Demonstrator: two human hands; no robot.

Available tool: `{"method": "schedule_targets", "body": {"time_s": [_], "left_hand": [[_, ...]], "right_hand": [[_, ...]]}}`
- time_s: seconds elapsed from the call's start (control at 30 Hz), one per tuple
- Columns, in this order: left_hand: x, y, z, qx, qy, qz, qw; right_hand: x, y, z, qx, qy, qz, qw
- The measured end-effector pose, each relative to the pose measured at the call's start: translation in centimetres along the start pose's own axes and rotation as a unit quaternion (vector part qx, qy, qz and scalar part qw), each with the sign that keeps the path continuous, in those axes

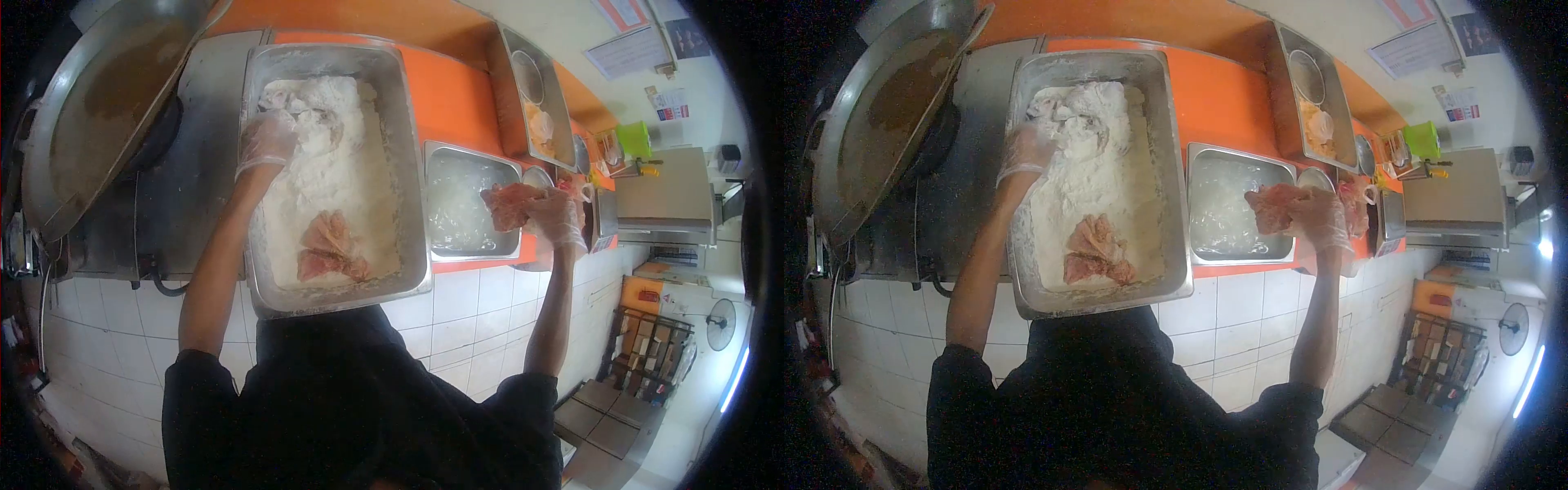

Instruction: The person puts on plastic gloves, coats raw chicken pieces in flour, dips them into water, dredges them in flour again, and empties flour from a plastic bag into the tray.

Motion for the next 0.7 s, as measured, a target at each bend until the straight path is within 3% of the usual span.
{"method": "schedule_targets", "body": {"time_s": [0.13, 0.3, 0.4, 0.53, 0.6, 0.67, 0.7], "left_hand": [[0.0, 0.1, -0.1, 0.013, 0.019, 0.015, 1.000], [0.6, 0.3, -0.2, 0.025, -0.030, 0.016, 0.999], [1.5, 0.6, 0.1, 0.072, -0.043, -0.069, 0.994], [0.3, 0.7, -1.1, 0.042, -0.061, 0.012, 0.997], [0.8, 0.9, -0.5, 0.002, -0.082, 0.020, 0.996], [1.2, 1.1, 0.6, 0.021, -0.054, 0.021, 0.998], [1.3, 1.3, 0.8, 0.029, -0.041, 0.021, 0.999]], "right_hand": [[-1.0, 1.2, 2.3, -0.080, -0.112, -0.065, 0.988], [3.2, -3.0, 0.2, 0.022, 0.113, -0.023, 0.993], [6.7, -6.3, -1.2, 0.044, 0.198, -0.040, 0.978], [11.6, -9.9, 0.5, 0.139, 0.240, -0.066, 0.958], [13.8, -10.8, 4.9, 0.232, 0.178, -0.112, 0.950], [16.4, -12.5, 8.3, 0.199, 0.100, -0.231, 0.947], [16.9, -12.4, 11.0, 0.228, 0.030, -0.179, 0.957]]}}
Point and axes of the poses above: each hand's wrist, its own y-axis towards the middle knuckle, its own z-axis out of the palm, x = y × z, the point moved 7 cm from there along y, towards the middle knuckle, and after that the axes turned 9 degrees about z, right-handed, at the moved point
